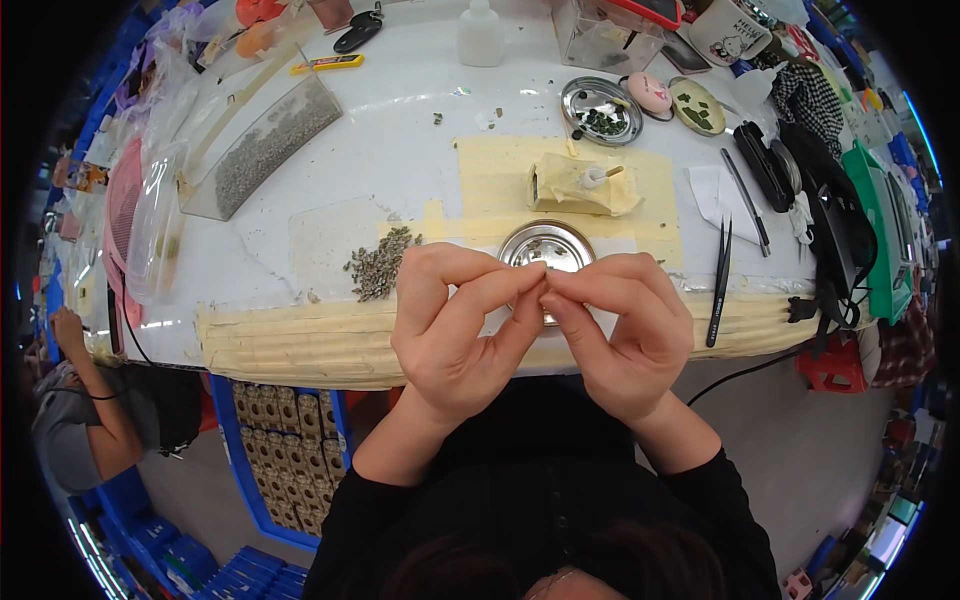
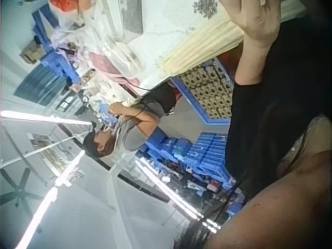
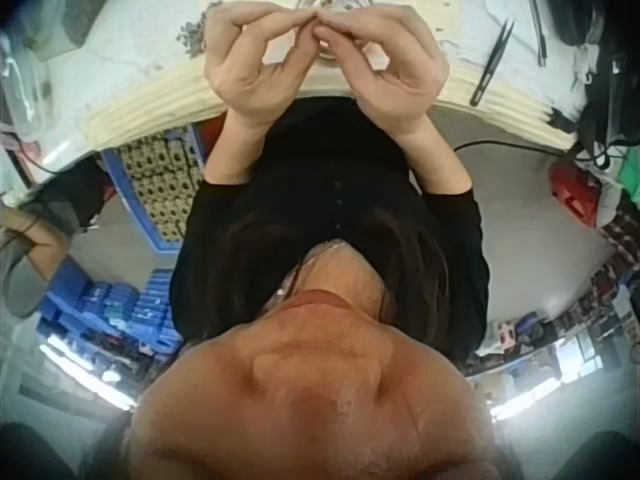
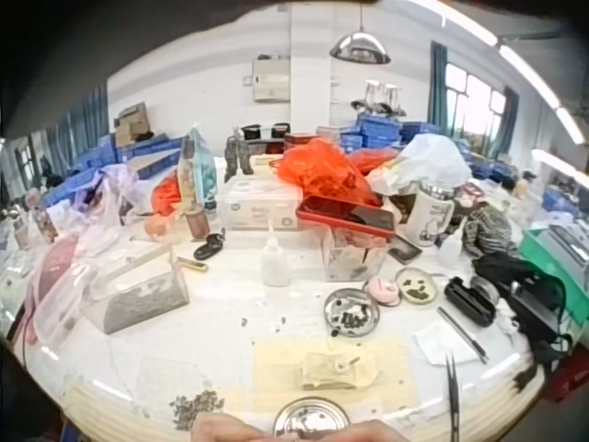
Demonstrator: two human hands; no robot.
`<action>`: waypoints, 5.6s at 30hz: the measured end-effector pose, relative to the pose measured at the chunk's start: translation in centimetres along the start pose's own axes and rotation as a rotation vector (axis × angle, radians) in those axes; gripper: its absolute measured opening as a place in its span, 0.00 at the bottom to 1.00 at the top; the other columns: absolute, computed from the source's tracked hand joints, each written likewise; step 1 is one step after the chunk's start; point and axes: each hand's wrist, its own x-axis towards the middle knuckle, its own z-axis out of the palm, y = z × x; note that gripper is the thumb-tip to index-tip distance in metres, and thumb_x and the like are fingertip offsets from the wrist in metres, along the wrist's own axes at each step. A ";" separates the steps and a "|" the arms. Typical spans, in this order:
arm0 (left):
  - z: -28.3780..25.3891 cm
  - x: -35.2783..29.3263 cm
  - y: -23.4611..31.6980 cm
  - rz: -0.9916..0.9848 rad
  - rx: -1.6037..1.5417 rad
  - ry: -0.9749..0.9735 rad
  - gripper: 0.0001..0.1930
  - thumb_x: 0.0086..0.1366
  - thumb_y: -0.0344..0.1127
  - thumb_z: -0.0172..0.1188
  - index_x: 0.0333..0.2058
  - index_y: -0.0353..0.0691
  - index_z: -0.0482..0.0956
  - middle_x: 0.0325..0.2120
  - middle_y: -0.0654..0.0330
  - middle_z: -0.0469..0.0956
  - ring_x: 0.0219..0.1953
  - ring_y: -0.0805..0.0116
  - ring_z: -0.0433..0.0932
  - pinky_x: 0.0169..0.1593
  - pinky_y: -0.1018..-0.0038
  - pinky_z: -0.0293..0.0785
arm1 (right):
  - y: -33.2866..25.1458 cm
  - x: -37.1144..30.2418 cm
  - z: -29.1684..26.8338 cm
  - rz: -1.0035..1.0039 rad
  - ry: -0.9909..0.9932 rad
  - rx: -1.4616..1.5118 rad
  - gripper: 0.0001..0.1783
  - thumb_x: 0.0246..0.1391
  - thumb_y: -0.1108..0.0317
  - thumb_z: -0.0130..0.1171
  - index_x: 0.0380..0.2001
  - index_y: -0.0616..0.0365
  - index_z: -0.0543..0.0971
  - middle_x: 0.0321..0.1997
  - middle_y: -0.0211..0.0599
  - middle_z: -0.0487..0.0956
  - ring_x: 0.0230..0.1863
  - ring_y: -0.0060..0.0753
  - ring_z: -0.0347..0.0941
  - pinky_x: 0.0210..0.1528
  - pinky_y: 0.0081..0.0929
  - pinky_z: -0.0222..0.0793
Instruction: Assembling small components by hand at a factory workbench.
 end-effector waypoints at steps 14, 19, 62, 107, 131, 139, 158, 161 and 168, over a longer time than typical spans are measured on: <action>-0.1 0.0 0.0 -0.105 -0.063 -0.034 0.12 0.49 0.20 0.71 0.35 0.36 0.85 0.29 0.62 0.75 0.32 0.67 0.72 0.35 0.74 0.66 | 1.8 0.0 0.1 -0.384 -0.006 -0.281 0.27 0.34 0.80 0.67 0.45 0.57 0.86 0.36 0.36 0.78 0.30 0.32 0.77 0.30 0.26 0.75; 0.0 -0.2 -0.2 -0.153 -0.103 -0.039 0.12 0.49 0.20 0.71 0.35 0.37 0.86 0.29 0.61 0.75 0.31 0.67 0.72 0.33 0.74 0.67 | 2.4 0.4 -0.1 -0.427 0.011 -0.360 0.26 0.34 0.79 0.66 0.44 0.58 0.85 0.36 0.38 0.78 0.32 0.35 0.78 0.30 0.26 0.75; 0.0 -0.2 -0.1 -0.011 -0.019 0.018 0.14 0.47 0.21 0.72 0.35 0.38 0.86 0.29 0.63 0.76 0.32 0.67 0.72 0.34 0.73 0.66 | 0.8 0.8 0.0 -0.150 -0.016 -0.154 0.11 0.48 0.78 0.69 0.38 0.65 0.84 0.33 0.40 0.82 0.31 0.33 0.80 0.32 0.24 0.76; 0.1 -0.2 -0.1 -0.030 -0.009 0.014 0.14 0.46 0.20 0.72 0.34 0.37 0.86 0.29 0.62 0.76 0.31 0.66 0.72 0.33 0.73 0.67 | 0.5 -0.4 0.5 -0.237 0.024 -0.214 0.21 0.43 0.82 0.70 0.44 0.61 0.85 0.33 0.35 0.80 0.29 0.28 0.77 0.28 0.23 0.73; -0.1 -0.1 0.1 0.071 0.000 0.001 0.16 0.46 0.21 0.73 0.36 0.40 0.86 0.30 0.65 0.76 0.32 0.68 0.73 0.34 0.74 0.67 | 0.1 0.4 -0.8 0.788 -0.150 0.882 0.08 0.60 0.73 0.64 0.41 0.65 0.80 0.35 0.30 0.81 0.35 0.17 0.77 0.39 0.17 0.75; 0.1 0.0 0.1 0.040 0.013 0.013 0.16 0.45 0.21 0.73 0.35 0.39 0.86 0.29 0.65 0.77 0.30 0.68 0.73 0.33 0.74 0.66 | -0.3 0.1 -0.5 0.381 -0.011 0.394 0.11 0.52 0.78 0.69 0.40 0.64 0.82 0.33 0.33 0.81 0.32 0.20 0.77 0.35 0.18 0.74; -0.2 0.0 0.0 0.085 -0.037 0.000 0.17 0.45 0.21 0.74 0.37 0.40 0.87 0.30 0.65 0.77 0.31 0.69 0.74 0.33 0.74 0.67 | 0.0 -0.3 -0.6 0.712 -0.081 0.819 0.11 0.61 0.75 0.62 0.46 0.66 0.82 0.36 0.33 0.82 0.33 0.18 0.77 0.38 0.18 0.76; -0.2 -0.1 0.1 0.086 -0.023 -0.013 0.17 0.44 0.21 0.74 0.37 0.40 0.87 0.30 0.65 0.77 0.31 0.69 0.74 0.33 0.74 0.67 | 0.2 -0.2 -1.0 0.778 -0.111 0.877 0.10 0.61 0.75 0.62 0.45 0.65 0.82 0.35 0.32 0.82 0.34 0.18 0.78 0.38 0.17 0.76; 0.2 -0.1 0.1 0.041 -0.009 0.000 0.15 0.45 0.21 0.73 0.34 0.39 0.86 0.29 0.64 0.77 0.30 0.67 0.73 0.33 0.73 0.66 | 0.1 -0.4 -0.4 0.308 -0.023 0.338 0.08 0.57 0.78 0.65 0.40 0.65 0.82 0.34 0.34 0.82 0.34 0.18 0.79 0.36 0.16 0.75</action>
